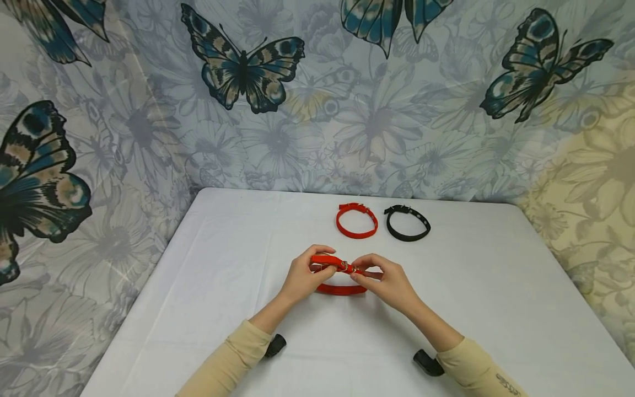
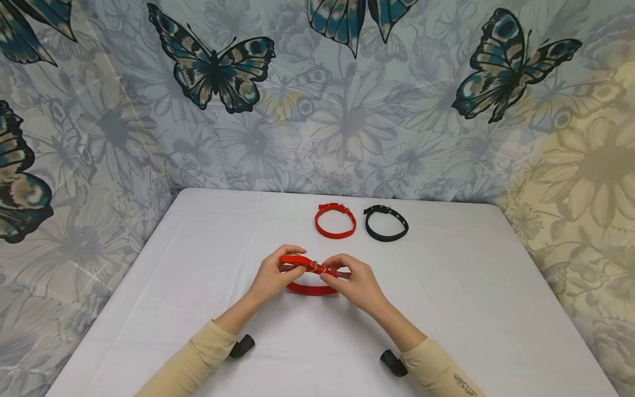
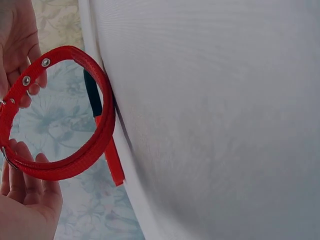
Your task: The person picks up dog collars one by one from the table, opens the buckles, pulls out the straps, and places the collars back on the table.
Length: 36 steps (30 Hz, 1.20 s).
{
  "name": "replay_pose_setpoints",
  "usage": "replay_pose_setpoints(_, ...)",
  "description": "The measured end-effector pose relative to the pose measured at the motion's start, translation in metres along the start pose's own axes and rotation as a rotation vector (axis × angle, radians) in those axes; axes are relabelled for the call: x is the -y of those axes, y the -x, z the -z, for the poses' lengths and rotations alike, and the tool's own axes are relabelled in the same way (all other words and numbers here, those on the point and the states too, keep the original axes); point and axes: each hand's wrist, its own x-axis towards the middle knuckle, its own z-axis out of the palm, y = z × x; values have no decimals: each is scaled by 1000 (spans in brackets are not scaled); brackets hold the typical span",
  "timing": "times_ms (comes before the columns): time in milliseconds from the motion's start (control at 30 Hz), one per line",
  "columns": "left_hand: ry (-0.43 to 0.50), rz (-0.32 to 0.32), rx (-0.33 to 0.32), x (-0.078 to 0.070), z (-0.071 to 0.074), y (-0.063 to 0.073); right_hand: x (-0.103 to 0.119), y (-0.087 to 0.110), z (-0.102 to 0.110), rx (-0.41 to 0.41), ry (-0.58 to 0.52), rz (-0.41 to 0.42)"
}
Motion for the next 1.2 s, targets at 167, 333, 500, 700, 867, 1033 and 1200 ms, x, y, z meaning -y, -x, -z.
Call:
replay_pose_setpoints(167, 24, 18, 10, 1, 2, 0, -1, 0, 0, -7, -43, -14)
replay_pose_setpoints(333, 47, 51, 33, 1, 4, 2, 14, 1, 1, 1, -48, -19)
replay_pose_setpoints(500, 42, 81, 63, 3, 7, 3, 30, 2, 3, 25, -53, -20)
replay_pose_setpoints(700, 17, 99, 86, 2, 10, 3, 1, -2, -2, 23, -64, -9)
replay_pose_setpoints(867, -28, 108, 85, 2, 10, 4, -3, -2, -3, 24, -54, 18)
replay_pose_setpoints(1033, -41, 106, 80, 2, 11, 4, -3, -1, -3, 30, -42, 47)
replay_pose_setpoints(1200, -35, 100, 67, 2, 12, 4, -3, -1, -2, 39, -38, 55)
